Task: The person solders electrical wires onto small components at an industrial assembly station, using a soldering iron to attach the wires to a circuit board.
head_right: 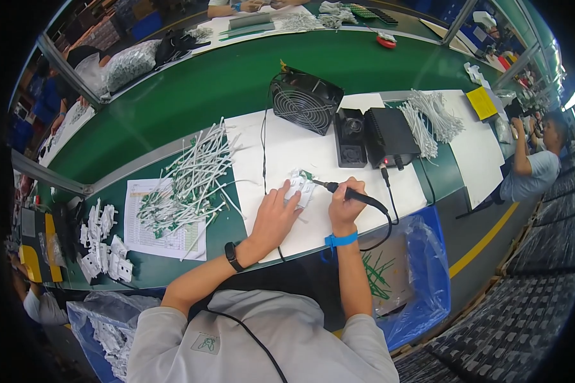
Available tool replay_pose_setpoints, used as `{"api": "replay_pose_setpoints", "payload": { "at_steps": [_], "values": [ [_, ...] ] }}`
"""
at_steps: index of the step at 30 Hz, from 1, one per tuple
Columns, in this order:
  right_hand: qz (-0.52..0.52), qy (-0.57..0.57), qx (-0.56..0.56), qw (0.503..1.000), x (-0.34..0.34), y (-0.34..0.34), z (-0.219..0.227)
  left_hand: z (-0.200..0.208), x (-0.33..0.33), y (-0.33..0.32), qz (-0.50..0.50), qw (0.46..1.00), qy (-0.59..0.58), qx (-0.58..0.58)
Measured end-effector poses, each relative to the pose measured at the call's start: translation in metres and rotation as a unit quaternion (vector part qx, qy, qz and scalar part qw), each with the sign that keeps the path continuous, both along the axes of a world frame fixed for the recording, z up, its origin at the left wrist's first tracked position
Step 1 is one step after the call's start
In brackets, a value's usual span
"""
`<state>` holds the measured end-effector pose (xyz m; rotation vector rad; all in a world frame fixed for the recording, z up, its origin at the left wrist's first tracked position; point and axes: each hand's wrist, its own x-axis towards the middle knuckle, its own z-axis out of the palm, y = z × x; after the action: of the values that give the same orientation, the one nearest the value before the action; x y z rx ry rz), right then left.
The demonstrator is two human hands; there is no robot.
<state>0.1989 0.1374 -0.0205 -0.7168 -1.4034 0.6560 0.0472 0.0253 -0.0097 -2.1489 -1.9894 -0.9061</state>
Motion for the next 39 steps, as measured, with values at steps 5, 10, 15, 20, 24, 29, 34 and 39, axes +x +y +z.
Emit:
{"api": "replay_pose_setpoints", "payload": {
  "at_steps": [5, 10, 15, 20, 24, 29, 34, 39],
  "values": [
    [-0.012, -0.019, 0.014, 1.0, 0.001, 0.001, -0.003, -0.001, -0.001, 0.0, -0.004, 1.0, -0.009, 0.007],
    [-0.013, -0.01, 0.024, 1.0, 0.0, 0.002, -0.004, 0.0, 0.0, 0.0, 0.0, 1.0, -0.005, 0.002],
    [-0.003, -0.018, 0.011, 1.0, 0.001, 0.003, -0.004, 0.0, 0.0, 0.0, 0.001, 1.0, -0.002, 0.001],
    [-0.045, 0.025, 0.029, 0.998, 0.002, 0.001, 0.003, 0.002, 0.0, 0.001, -0.003, 1.0, -0.01, -0.003],
    [-0.141, 0.019, 0.078, 0.987, 0.009, 0.007, 0.02, 0.004, 0.001, 0.0, -0.002, 1.0, -0.02, -0.005],
    [-0.168, 0.01, 0.054, 0.984, 0.02, 0.04, 0.059, 0.014, 0.005, 0.002, 0.02, 0.999, -0.019, -0.037],
    [-0.204, -0.104, 0.04, 0.972, 0.015, 0.077, 0.075, 0.01, 0.013, 0.012, 0.038, 0.999, -0.011, -0.022],
    [-0.144, -0.25, -0.026, 0.957, -0.007, 0.096, 0.078, 0.004, 0.016, 0.013, 0.041, 0.999, -0.022, -0.026]
  ]
}}
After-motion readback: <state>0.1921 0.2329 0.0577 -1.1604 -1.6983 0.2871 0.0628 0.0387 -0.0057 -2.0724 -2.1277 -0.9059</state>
